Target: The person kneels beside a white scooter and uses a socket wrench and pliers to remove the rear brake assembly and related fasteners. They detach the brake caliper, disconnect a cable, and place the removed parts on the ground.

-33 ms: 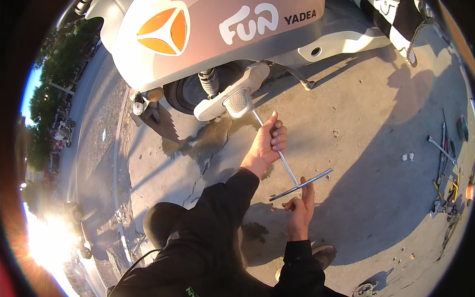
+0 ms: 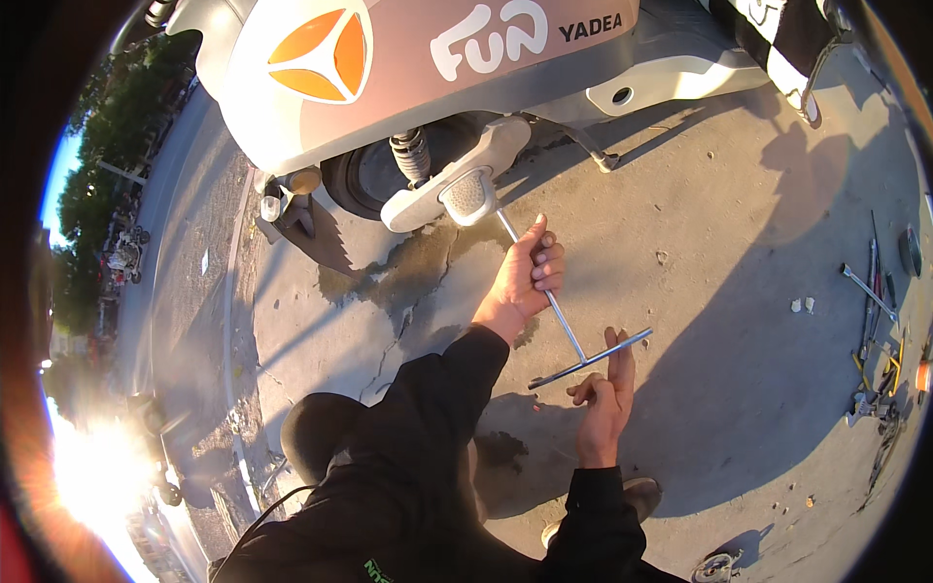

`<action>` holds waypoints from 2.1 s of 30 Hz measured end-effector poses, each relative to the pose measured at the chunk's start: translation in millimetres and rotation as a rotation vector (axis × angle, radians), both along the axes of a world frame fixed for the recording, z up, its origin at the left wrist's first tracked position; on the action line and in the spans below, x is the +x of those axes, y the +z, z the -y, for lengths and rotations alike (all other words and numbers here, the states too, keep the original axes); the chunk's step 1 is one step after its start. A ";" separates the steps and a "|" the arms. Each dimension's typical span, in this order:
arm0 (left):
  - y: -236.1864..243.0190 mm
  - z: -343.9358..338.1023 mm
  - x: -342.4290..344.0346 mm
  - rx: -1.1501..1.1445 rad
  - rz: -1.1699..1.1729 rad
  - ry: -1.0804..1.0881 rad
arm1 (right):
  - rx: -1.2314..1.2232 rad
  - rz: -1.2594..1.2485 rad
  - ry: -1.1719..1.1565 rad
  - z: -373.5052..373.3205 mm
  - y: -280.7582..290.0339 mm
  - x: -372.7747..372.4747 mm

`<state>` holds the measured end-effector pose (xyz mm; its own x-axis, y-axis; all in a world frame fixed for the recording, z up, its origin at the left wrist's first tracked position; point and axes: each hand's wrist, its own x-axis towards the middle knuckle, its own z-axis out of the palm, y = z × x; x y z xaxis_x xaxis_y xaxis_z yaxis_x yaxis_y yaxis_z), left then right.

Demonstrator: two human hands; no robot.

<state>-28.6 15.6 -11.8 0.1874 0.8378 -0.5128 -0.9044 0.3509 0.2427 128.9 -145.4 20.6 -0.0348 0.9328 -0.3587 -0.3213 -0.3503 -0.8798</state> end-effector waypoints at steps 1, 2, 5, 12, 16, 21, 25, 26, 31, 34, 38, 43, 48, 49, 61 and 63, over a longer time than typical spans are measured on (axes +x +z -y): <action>-0.4 0.3 -1.9 0.033 0.013 0.006 | 0.150 -0.093 -0.179 -4.0 0.4 10.1; -0.3 -0.8 -3.4 0.030 0.031 0.022 | 0.146 -0.023 0.050 -3.8 0.0 15.6; -1.6 -3.4 -4.6 0.000 0.022 0.093 | 0.064 0.031 0.453 6.5 -5.7 17.4; -2.4 -7.7 -5.5 0.005 0.021 0.096 | -0.187 -0.414 -0.207 -11.4 -20.2 11.1; -2.2 -6.1 -11.5 -0.006 -0.054 0.093 | 0.173 0.064 0.170 -17.8 -5.4 18.8; -0.4 -10.4 -15.7 0.004 -0.114 0.146 | 0.556 0.939 0.812 10.5 -0.7 -16.8; -1.1 -11.5 -19.0 0.048 -0.063 0.132 | -0.212 -0.148 0.088 -0.6 -5.1 -2.5; -1.0 -11.6 -20.0 0.035 -0.069 0.140 | -0.115 -0.268 -0.001 -5.7 -3.2 8.3; -2.3 -12.0 -21.7 0.044 -0.047 0.155 | -0.082 -0.167 0.681 4.8 7.3 17.6; -2.4 -12.3 -21.6 0.082 -0.058 0.169 | -0.127 -0.074 0.795 7.5 -0.9 -2.6; 0.5 -15.9 -25.9 0.071 0.023 0.147 | -0.292 -0.630 -0.053 -16.9 -9.4 5.8; 3.1 -24.1 -36.9 0.065 -0.078 0.205 | 0.138 -0.252 0.581 -12.7 3.5 37.8; 2.0 -28.5 -44.7 0.091 -0.112 0.230 | -0.474 -0.252 0.826 0.4 -10.3 21.2; 2.1 -29.2 -45.1 0.109 -0.107 0.218 | -0.525 -0.436 0.649 -1.0 -14.5 18.7; 0.7 -16.7 -70.9 0.214 0.050 0.478 | 0.379 0.502 0.395 -32.7 -21.0 -14.9; -4.5 -17.9 -79.5 0.275 -0.067 0.490 | 0.400 0.475 0.351 -31.5 -24.7 -18.3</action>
